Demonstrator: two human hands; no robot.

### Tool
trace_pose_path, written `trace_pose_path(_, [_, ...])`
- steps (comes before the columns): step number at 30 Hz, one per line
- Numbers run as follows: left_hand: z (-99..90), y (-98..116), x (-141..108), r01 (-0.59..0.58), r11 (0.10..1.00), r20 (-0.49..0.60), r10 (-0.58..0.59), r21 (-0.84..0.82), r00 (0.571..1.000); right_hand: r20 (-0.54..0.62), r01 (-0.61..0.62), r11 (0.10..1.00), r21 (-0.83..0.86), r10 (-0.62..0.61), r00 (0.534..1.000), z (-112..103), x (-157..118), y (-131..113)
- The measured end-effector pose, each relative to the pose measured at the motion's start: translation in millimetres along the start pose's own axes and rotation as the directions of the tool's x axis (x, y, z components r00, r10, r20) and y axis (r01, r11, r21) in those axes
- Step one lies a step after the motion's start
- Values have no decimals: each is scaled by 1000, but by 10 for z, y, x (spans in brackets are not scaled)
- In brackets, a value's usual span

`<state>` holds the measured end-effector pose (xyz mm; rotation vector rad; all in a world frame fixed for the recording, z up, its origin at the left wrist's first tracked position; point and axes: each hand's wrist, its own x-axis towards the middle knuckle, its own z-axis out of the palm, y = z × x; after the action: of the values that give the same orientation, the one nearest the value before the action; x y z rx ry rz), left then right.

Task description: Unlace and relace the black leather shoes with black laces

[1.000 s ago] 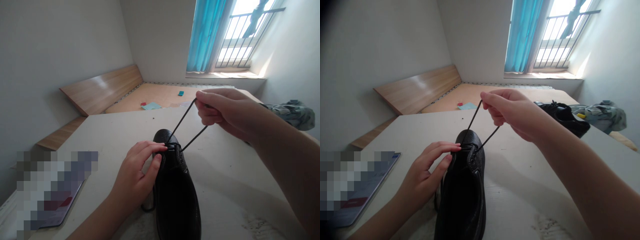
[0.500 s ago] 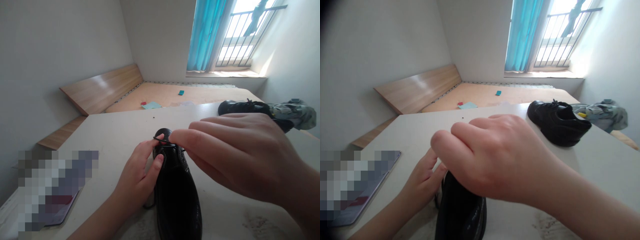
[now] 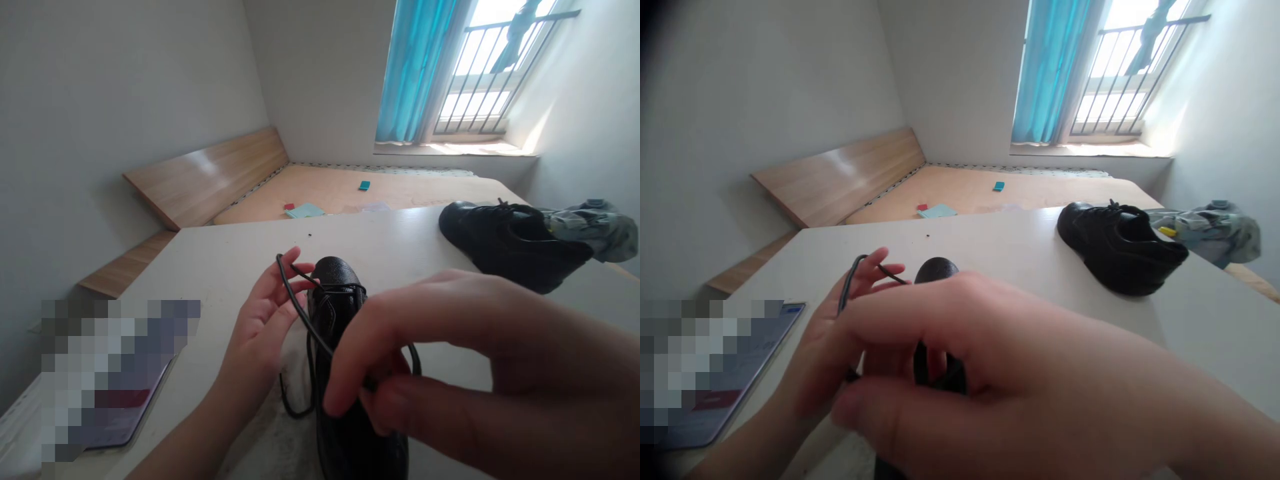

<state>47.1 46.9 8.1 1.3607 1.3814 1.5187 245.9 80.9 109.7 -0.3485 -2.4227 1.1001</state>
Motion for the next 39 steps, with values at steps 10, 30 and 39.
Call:
trace_pose_path(10, [-28, 17, 11, 17, 969, -128, -49, -245, 991, -44, -294, 875, -385, 300, 953, -61, 258, 609])
trace_pose_path(30, [-11, -12, 4, 48, 996, 4, -49, 76, 999, -284, -91, 857, 507, 266, 921, 73, 302, 637])
trace_pose_path(39, [-15, 22, -24, 31, 987, -8, -31, 159, 1000, -469, 45, 960, 277, 94, 878, -132, 232, 410])
